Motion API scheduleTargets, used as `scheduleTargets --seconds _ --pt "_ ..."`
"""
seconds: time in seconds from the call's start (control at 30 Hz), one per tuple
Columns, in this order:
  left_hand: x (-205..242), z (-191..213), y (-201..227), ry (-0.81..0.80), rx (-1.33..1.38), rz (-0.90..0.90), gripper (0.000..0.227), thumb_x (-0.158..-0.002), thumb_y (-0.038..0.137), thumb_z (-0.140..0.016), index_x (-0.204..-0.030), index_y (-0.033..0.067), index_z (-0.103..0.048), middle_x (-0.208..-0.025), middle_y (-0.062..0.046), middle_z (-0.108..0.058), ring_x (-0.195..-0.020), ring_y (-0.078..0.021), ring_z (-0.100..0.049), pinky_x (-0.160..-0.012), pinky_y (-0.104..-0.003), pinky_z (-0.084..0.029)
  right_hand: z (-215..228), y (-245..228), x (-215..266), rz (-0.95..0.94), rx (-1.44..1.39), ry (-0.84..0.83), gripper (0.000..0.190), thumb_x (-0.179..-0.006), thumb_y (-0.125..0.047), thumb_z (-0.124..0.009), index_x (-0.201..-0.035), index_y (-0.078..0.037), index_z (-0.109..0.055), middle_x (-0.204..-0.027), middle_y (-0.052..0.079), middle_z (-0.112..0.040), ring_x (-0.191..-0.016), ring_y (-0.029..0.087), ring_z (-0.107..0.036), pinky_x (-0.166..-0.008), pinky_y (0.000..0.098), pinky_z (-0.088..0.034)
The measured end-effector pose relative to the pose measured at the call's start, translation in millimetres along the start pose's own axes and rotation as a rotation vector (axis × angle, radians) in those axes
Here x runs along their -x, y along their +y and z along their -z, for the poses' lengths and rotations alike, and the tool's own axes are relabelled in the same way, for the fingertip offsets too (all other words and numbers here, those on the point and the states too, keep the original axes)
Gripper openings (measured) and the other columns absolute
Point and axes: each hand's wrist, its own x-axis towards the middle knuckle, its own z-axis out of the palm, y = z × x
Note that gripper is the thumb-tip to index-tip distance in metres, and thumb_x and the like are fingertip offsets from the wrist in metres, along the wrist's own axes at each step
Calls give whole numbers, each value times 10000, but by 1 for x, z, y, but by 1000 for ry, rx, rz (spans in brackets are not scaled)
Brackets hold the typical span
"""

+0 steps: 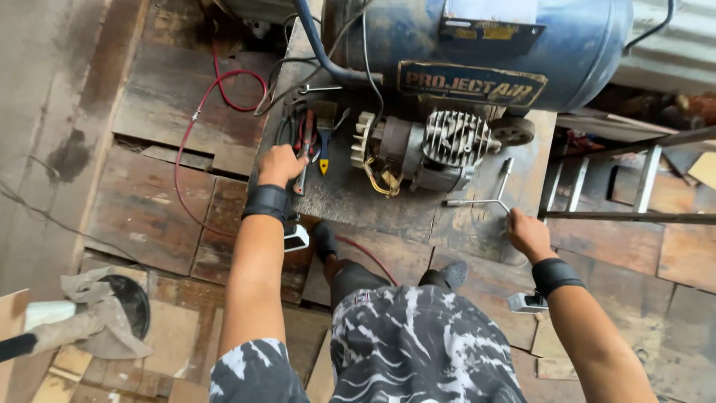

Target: Disassembling and inspecting the cylinder head and engine components of an air compressor using various tools.

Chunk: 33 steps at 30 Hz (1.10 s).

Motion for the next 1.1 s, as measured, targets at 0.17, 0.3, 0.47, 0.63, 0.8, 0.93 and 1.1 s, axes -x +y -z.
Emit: scheduleTargets --seconds 0.17,0.3,0.47,0.63,0.8,0.93,1.1 --pt "-6 -31 -6 -52 -17 -81 534 -763 519 -811 -1096 102 -779 -1103 -194 -744 -1052 -374 -716 -905 -484 -567 12 -14 -11 0 93 -179 279 -958 -382 -621 -1048 -122 -664 -959 242 -710 -863 458 -687 -748 543 -543" --pt "-12 -56 -8 -5 -7 -139 607 -737 334 -803 -1226 5 -655 -1036 -193 -754 -961 -359 -747 -819 -469 -599 48 -64 7 166 185 191 184 -919 -279 -704 -1011 -120 -711 -1013 150 -695 -1001 378 -638 -859 457 -536" --pt "-12 -41 -11 78 300 -80 603 -815 226 -728 -1290 -58 -489 -956 -278 -727 -907 -435 -720 -828 -527 -557 93 -160 5 141 45 298 50 -944 -152 -694 -939 -103 -691 -993 108 -689 -1005 333 -643 -877 431 -532" --pt "4 12 -14 29 253 -198 456 -869 210 -693 -1211 -3 -480 -963 -278 -727 -936 -455 -710 -839 -551 -547 117 -258 2 255 -163 244 60 -897 -138 -666 -933 -91 -676 -904 122 -685 -893 361 -654 -766 460 -537" --pt "75 47 -37 135 9 -243 235 -970 129 -558 -1182 53 -492 -947 -242 -747 -912 -428 -731 -790 -534 -570 104 -316 -4 513 -174 86 114 -917 -188 -656 -874 -85 -632 -817 145 -672 -810 399 -653 -681 504 -529" --pt "86 64 -13 205 -83 -197 228 -1028 187 -479 -1214 56 -501 -884 -244 -732 -798 -412 -737 -686 -519 -576 106 -328 -13 672 -226 91 115 -879 -182 -646 -826 -90 -604 -777 157 -660 -764 391 -654 -655 508 -525" --pt "156 66 8 383 -128 -184 131 -1024 127 -524 -1098 34 -580 -912 -243 -722 -825 -427 -723 -711 -528 -571 129 -334 19 792 -318 90 144 -917 -199 -636 -842 -80 -607 -820 125 -689 -841 370 -671 -727 481 -540"
